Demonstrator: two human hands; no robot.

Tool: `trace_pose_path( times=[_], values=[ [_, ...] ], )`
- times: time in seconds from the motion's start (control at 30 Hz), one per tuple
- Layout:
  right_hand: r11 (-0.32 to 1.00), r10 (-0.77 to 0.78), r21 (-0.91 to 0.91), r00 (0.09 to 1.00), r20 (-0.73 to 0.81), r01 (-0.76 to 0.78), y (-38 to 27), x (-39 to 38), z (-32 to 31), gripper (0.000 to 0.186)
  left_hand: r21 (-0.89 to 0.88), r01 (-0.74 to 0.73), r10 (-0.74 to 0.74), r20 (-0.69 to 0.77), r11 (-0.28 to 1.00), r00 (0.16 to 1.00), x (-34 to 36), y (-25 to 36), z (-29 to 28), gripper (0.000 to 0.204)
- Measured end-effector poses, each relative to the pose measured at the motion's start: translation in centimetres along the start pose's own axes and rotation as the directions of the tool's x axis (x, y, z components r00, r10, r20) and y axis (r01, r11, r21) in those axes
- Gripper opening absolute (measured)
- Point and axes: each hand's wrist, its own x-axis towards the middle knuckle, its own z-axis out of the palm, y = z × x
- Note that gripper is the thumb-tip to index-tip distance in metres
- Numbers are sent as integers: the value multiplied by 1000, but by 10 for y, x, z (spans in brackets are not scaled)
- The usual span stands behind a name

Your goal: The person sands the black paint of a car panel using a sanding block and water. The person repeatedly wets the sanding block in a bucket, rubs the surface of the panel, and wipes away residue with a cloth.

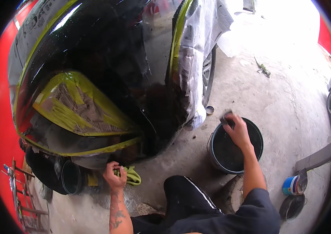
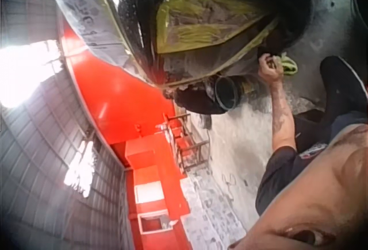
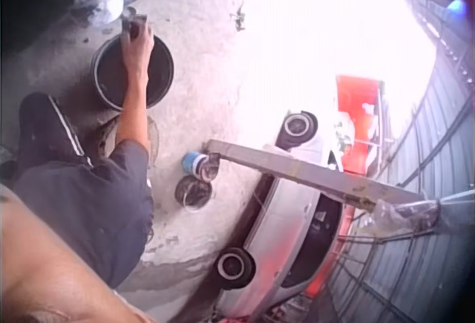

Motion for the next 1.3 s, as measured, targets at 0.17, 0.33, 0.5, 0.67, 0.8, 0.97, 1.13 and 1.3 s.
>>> trace_pose_path(
  times=[0.17, 0.33, 0.5, 0.67, 0.8, 0.97, 1.13, 1.3],
  values=[
    [793, -331, 370, 853, -404, 483, -200, 111, -8, 40, 47, 1, -2, 13, 999, 1000, 1, 5, -1, 24],
    [741, -274, 368, 754, -597, 561, -286, 156, 25, 38, 56, -14, 13, 15, 998, 1000, 3, 6, -2, 24],
    [824, -319, 245, 775, -545, 511, -298, 157, 24, 36, 10, 20, -20, 22, 1000, 1000, 1, 4, -2, 23],
    [831, -361, 71, 633, -685, 552, -319, 204, -15, 31, 0, 31, -31, 13, 1000, 999, -1, 0, 0, 23],
    [836, -367, 67, 646, -669, 544, -317, 182, -5, 32, 3, 50, -50, 41, 999, 998, -3, -5, 0, 27],
    [824, -405, 105, 708, -578, 557, -313, 177, 0, 32, 18, 44, -45, 48, 999, 998, -4, -6, -2, 27],
    [841, -330, 133, 691, -643, 525, -321, 199, -14, 36, -7, 56, -56, 59, 998, 997, -3, -3, -2, 27],
    [765, -439, 147, 674, -594, 628, -317, 163, 8, 31, 4, 29, -29, 21, 1000, 999, -4, -4, 0, 27]
  ],
)
